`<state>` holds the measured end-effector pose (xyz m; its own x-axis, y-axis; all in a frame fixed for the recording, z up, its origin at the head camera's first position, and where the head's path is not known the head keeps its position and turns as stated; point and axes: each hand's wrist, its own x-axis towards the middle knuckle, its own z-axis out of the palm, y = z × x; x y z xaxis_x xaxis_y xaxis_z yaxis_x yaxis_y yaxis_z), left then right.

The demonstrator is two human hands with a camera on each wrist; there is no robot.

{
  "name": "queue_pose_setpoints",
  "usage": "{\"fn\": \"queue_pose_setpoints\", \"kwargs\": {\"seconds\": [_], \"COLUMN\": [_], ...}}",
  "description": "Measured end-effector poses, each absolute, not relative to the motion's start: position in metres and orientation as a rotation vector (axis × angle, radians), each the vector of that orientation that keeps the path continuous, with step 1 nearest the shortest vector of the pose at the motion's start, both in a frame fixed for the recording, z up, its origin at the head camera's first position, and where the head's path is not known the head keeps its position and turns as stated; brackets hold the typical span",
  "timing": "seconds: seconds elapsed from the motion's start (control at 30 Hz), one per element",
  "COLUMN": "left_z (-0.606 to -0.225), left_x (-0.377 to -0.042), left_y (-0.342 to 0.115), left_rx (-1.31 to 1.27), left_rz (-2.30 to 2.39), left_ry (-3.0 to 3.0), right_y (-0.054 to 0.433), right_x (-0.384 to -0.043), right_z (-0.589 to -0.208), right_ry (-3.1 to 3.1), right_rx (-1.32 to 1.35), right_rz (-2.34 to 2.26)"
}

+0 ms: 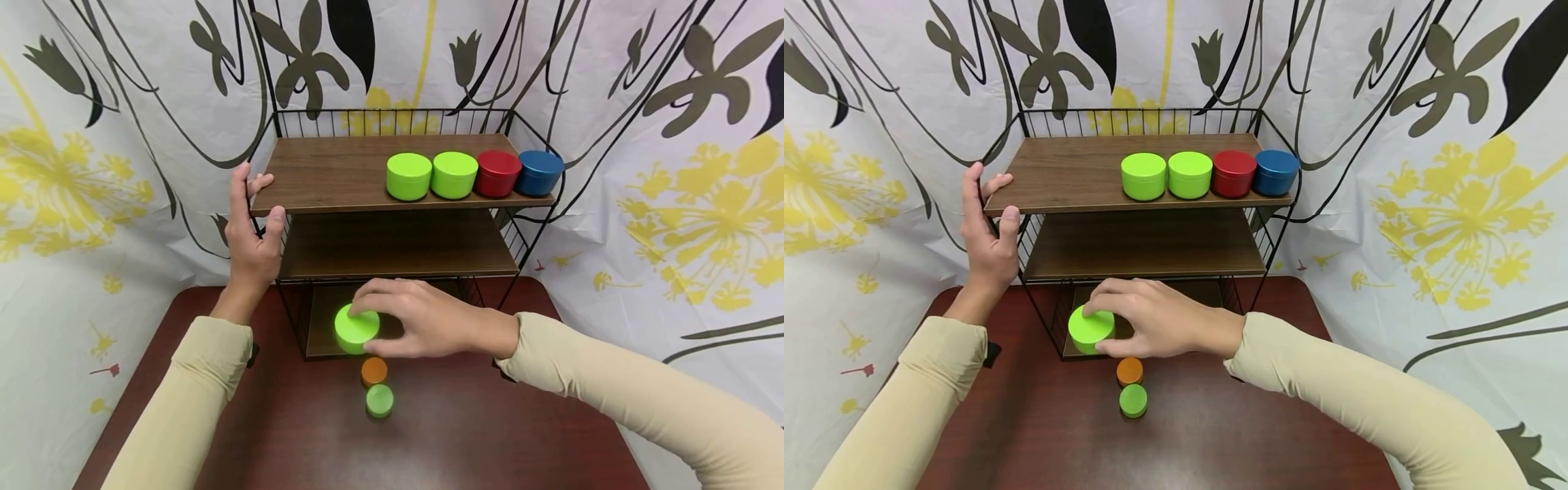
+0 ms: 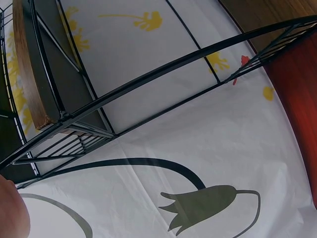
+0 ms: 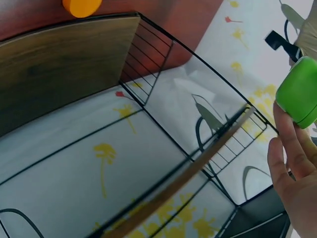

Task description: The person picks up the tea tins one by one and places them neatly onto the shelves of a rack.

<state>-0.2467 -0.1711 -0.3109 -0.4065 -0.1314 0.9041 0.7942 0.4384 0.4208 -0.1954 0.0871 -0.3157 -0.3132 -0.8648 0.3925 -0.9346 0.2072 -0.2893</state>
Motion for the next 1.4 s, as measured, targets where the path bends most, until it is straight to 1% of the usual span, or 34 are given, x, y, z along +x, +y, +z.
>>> {"fn": "queue_pose_setpoints", "kwargs": {"seconds": [0.33,0.67,0.97,1.4], "left_z": [-0.311,-0.31,-0.311,-0.311], "left_x": [-0.245,-0.247,-0.247,-0.247], "left_y": [-0.171,-0.17,-0.171,-0.171], "left_rx": [-0.578,-0.574,-0.582,-0.572], "left_rz": [-1.144,-1.135,-1.132,-1.139], "left_ry": [-1.695,-1.688,-1.694,-1.691], "right_y": [0.082,0.082,0.08,0.078], "right_x": [-0.198,-0.212,-0.222,-0.236], "right_z": [-0.293,-0.256,-0.226,-0.2], "right_ry": [-2.336,-2.288,-2.278,-2.195], "right_rx": [1.753,1.696,1.639,1.548], "right_rz": [0.754,0.832,0.776,0.72]}}
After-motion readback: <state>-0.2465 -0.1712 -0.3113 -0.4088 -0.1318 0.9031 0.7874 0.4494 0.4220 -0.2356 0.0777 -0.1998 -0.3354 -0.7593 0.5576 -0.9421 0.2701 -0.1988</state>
